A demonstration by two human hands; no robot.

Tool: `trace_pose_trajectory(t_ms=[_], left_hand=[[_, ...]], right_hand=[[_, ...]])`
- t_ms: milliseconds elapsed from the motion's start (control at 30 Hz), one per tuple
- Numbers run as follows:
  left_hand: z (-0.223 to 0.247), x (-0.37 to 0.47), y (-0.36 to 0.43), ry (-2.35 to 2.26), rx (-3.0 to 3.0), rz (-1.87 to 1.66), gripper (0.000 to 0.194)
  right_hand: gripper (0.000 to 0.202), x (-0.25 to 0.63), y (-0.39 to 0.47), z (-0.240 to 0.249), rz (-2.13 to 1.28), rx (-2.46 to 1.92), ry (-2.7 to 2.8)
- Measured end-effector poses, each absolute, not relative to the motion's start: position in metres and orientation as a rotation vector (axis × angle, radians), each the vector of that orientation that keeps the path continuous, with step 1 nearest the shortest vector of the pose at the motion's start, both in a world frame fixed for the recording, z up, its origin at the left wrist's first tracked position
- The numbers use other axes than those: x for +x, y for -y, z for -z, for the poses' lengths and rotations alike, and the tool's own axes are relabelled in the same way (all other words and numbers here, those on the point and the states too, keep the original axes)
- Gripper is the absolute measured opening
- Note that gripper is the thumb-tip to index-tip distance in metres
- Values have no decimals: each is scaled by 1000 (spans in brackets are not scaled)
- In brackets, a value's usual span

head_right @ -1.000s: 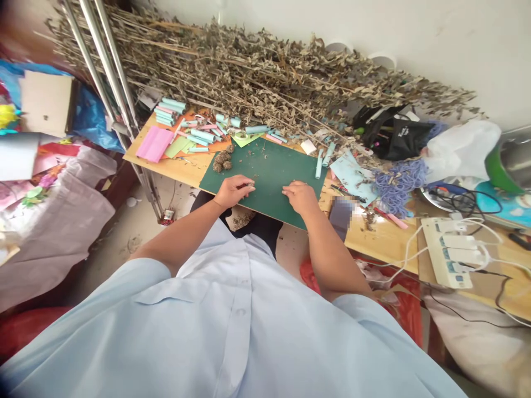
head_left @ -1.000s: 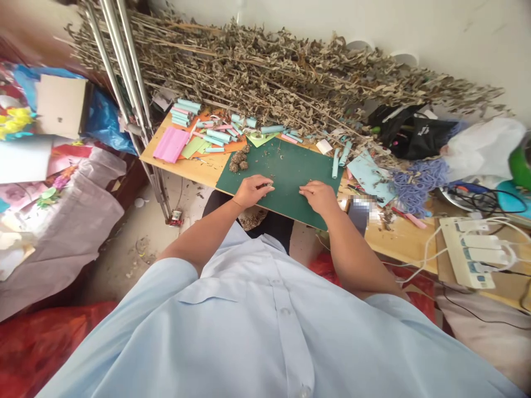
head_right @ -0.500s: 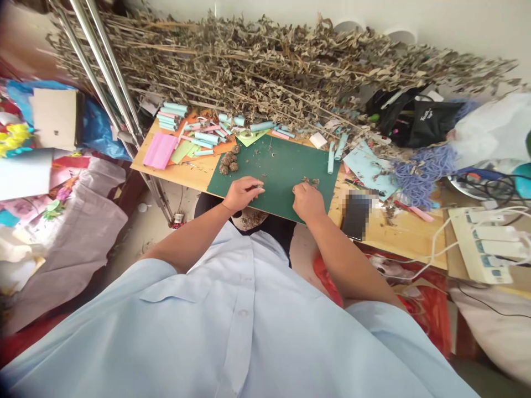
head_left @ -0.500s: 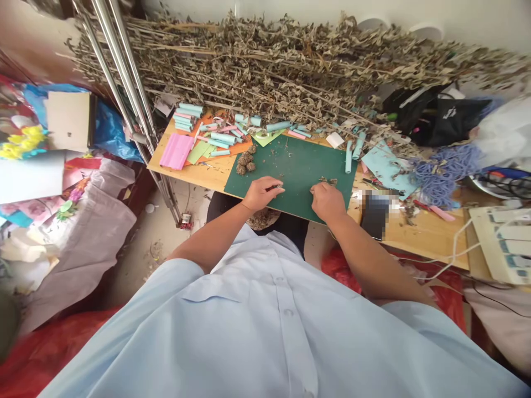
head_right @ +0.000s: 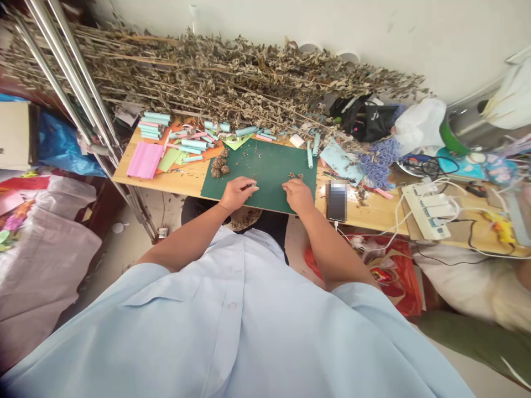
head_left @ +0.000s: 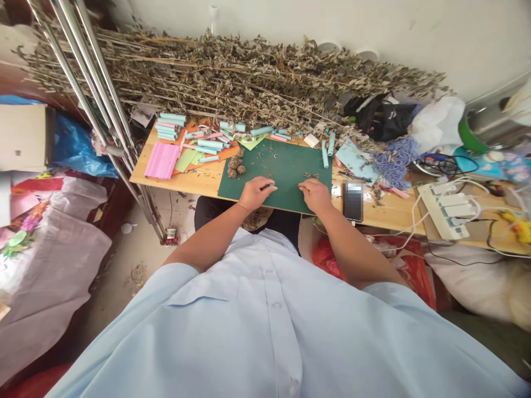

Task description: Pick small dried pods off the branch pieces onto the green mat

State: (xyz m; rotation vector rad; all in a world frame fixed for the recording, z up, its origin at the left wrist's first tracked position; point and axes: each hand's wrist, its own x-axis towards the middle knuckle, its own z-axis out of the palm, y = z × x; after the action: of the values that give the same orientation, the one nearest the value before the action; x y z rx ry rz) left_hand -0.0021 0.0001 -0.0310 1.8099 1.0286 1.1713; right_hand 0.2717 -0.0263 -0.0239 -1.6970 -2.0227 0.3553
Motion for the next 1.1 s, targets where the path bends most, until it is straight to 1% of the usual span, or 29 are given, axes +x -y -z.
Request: trace_pose_trajectory(t_ms=[200,333,400,500,567,700,800,933,1100], left_hand=[[30,-2,-1,-1040,1829,-1161,28],[33,-2,-1,-1018,1832,-1172,27],[34,-2,-2,-1016,1837,-1169,26],[35,-2,-2,-1017,1832,-1167,25],[36,-2,-2,-1007,1823,-1172,24],[36,-2,-2,-974,1830,-1176,24],[36,-2,-2,-962,1833,-1182,28],[37,-2,-2,-953,1830,-1204,35],[40,-1,-3,-941,1822,-1215,38]], right_hand=[[21,261,24,12,-388,-1769,1938],[17,244,27,2,-431,-1740,1763],[18,232,30,-4,-527,-1697,1692],[25,213,34,-15,-797,-1653,1618],[26,201,35,-24,-878,-1641,1641],[19,186,32,-43,-668,-1568,1931],[18,180,27,-55,-529,-1535,2114],[15,177,22,-63,-448,-1587,2252],[15,174,17,-71,-384,-1589,2405]])
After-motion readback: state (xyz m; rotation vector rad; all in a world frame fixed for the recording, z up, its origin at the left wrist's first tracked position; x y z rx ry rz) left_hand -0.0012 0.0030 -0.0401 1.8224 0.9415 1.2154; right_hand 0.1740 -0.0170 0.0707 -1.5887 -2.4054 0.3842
